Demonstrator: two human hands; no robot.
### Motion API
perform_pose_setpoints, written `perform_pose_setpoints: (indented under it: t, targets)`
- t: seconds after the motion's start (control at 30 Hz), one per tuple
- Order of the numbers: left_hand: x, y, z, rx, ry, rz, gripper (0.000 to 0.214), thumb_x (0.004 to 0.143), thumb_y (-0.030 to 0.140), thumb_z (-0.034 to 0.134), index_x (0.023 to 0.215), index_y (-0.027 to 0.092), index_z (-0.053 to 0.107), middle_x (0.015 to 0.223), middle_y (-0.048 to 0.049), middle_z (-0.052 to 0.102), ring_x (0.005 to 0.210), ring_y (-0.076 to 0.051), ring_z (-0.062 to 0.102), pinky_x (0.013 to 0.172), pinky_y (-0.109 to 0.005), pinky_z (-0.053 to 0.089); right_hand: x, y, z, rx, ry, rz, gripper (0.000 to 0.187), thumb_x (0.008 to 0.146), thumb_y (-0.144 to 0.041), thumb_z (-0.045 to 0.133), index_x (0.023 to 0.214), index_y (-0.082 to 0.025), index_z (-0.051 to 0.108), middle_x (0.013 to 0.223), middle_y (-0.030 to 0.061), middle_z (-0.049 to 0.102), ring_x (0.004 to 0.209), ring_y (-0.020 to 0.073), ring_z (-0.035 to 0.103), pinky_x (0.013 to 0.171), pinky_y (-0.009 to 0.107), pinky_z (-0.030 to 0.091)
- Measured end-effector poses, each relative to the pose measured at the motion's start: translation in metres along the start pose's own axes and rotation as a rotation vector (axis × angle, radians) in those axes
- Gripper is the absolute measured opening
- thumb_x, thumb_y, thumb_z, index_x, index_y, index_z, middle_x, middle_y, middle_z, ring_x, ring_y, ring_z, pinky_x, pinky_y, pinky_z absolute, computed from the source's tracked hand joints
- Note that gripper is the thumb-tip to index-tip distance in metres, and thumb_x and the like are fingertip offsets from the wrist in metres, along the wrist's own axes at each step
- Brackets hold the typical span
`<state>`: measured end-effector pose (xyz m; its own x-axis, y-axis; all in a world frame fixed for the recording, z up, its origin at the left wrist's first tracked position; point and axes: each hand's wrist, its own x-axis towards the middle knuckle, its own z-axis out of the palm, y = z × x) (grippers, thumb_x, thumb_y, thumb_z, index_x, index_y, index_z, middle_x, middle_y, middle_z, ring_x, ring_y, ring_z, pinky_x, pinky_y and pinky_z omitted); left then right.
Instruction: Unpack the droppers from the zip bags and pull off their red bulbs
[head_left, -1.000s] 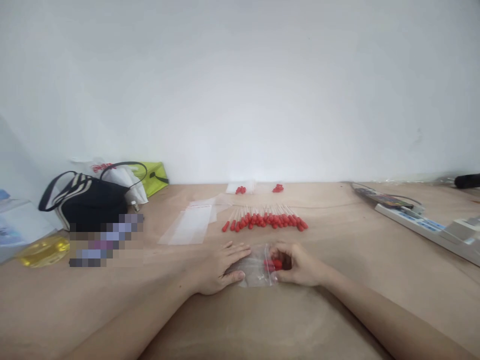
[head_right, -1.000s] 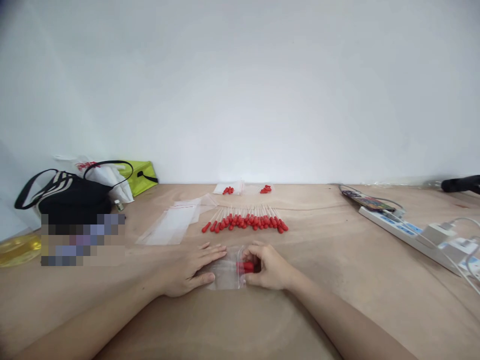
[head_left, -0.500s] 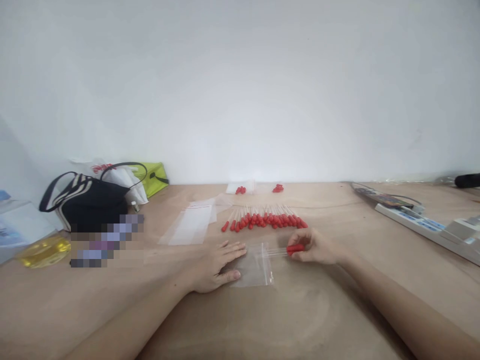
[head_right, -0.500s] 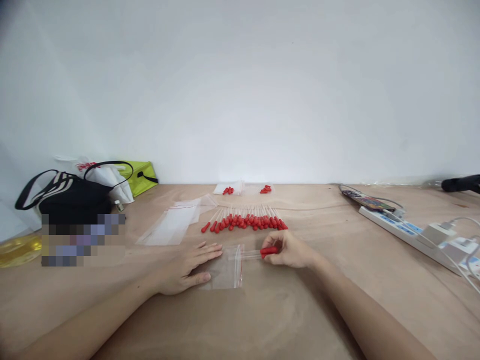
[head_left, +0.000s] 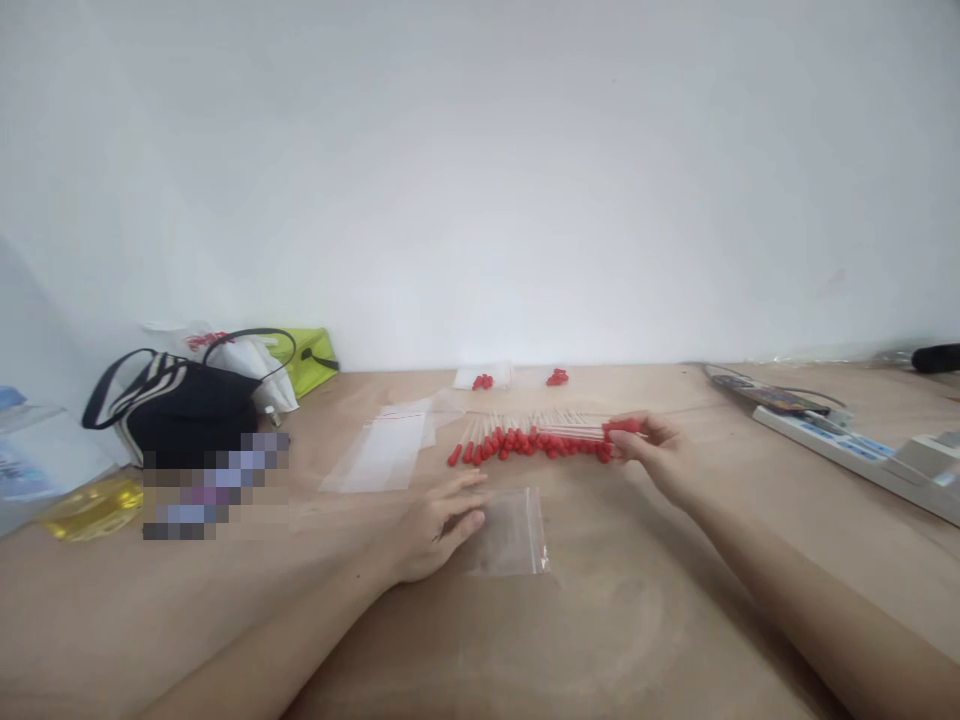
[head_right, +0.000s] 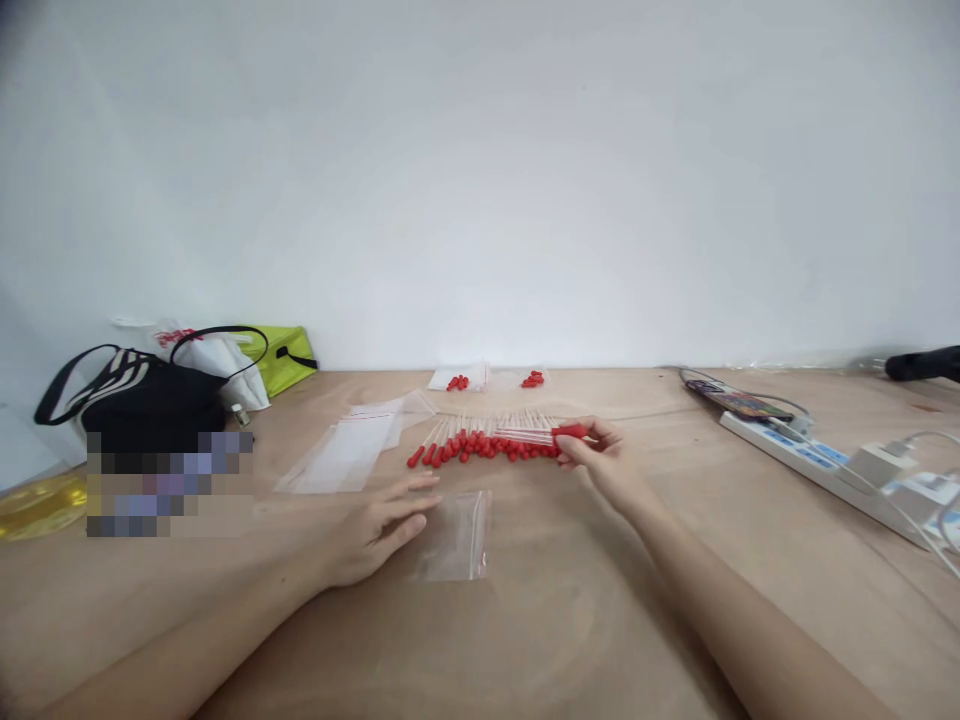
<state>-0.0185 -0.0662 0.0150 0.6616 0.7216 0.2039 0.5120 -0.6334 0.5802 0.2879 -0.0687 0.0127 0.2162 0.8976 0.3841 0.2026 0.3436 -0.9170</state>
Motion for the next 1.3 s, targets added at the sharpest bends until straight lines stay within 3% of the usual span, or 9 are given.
perform_pose_setpoints:
  t: [0.1,0.27,0.37,0.47,0.6,0.73,0.87,1.1,1.3]
  targets:
    - [0.011,0.019,0.015,-0.312,0.124,-0.188,0.031,0.081,0.042,0.047,0.092,0.02,0.066,0.098,-0.005,0.065,0.093,-0.02,0.058,0.087,-0.034,0.045,-0.023,-0.011,0.028,-0.259,-0.004,-0.321,0.021,0.074,-0.034,0.055,0.088,-0.02,0.061,0.074,0.0042,0.064,0.06,0.0128,0.058,0.053,0.025,0.05]
    - [0.037,0.054,0.033,-1.081,0.042,-0.599,0.027,0.079,0.037,0.053,0.085,0.012,0.063,0.084,-0.0084,0.066,0.077,-0.015,0.063,0.075,-0.028,0.05,-0.05,-0.015,0.047,-0.671,-0.249,-0.987,0.029,0.084,-0.015,0.039,0.107,-0.02,0.056,0.094,0.0095,0.063,0.08,0.0152,0.061,0.066,0.026,0.051]
    - [0.045,0.06,0.035,-1.206,0.078,-0.686,0.017,0.075,0.028,0.06,0.072,0.011,0.061,0.069,-0.0051,0.064,0.063,-0.011,0.061,0.067,-0.024,0.05,-0.054,-0.015,0.052,-0.831,-0.331,-1.226,0.03,0.085,-0.011,0.035,0.107,-0.012,0.055,0.093,0.014,0.063,0.077,0.0177,0.061,0.059,0.027,0.051]
    - [0.044,0.055,0.035,-1.186,0.107,-0.767,0.013,0.07,0.023,0.066,0.068,0.012,0.059,0.063,-0.0015,0.062,0.051,-0.007,0.056,0.059,-0.022,0.049,-0.054,-0.015,0.061,-0.877,-0.356,-1.322,0.028,0.085,-0.01,0.034,0.104,-0.01,0.055,0.09,0.014,0.063,0.077,0.0183,0.061,0.06,0.028,0.051]
    - [0.046,0.038,0.022,-1.088,0.09,-0.74,0.015,0.067,0.024,0.068,0.067,0.012,0.058,0.059,0.0007,0.061,0.05,-0.007,0.055,0.056,-0.021,0.047,-0.056,-0.013,0.067,-0.834,-0.384,-1.236,0.031,0.084,-0.011,0.034,0.11,-0.013,0.051,0.099,0.0124,0.061,0.085,0.0179,0.059,0.068,0.029,0.051]
    - [0.069,0.008,-0.015,-0.746,0.066,-0.664,0.019,0.069,0.03,0.065,0.07,0.012,0.06,0.061,-0.0023,0.065,0.058,-0.013,0.061,0.059,-0.025,0.049,-0.054,-0.011,0.061,-0.779,-0.389,-0.907,0.033,0.083,-0.017,0.039,0.113,-0.017,0.051,0.102,0.0109,0.059,0.083,0.0169,0.058,0.064,0.028,0.049]
    - [0.102,-0.025,-0.045,-0.616,0.098,-0.732,0.018,0.058,0.023,0.072,0.06,0.012,0.058,0.051,0.0007,0.061,0.055,-0.011,0.059,0.058,-0.022,0.047,-0.05,-0.013,0.053,-0.575,-0.496,-0.607,0.03,0.081,-0.03,0.048,0.109,-0.021,0.054,0.096,0.0076,0.059,0.083,0.0163,0.054,0.07,0.03,0.046]
    - [0.134,-0.056,-0.039,-0.476,0.027,-0.855,0.021,0.049,0.018,0.077,0.054,0.012,0.058,0.051,-0.0004,0.061,0.056,-0.013,0.059,0.056,-0.023,0.046,-0.052,-0.01,0.058,-0.398,-0.694,-0.491,0.033,0.078,-0.042,0.053,0.104,-0.021,0.058,0.1,0.0074,0.056,0.09,0.0179,0.049,0.081,0.035,0.039]
    - [0.141,-0.058,-0.034,-0.358,-0.028,-0.874,0.017,0.07,0.024,0.066,0.077,0.01,0.06,0.076,-0.0031,0.063,0.07,-0.014,0.06,0.064,-0.028,0.049,-0.053,-0.006,0.058,-0.385,-0.724,-0.47,0.033,0.077,-0.042,0.054,0.101,-0.021,0.059,0.097,0.0066,0.056,0.089,0.0179,0.049,0.081,0.035,0.037]
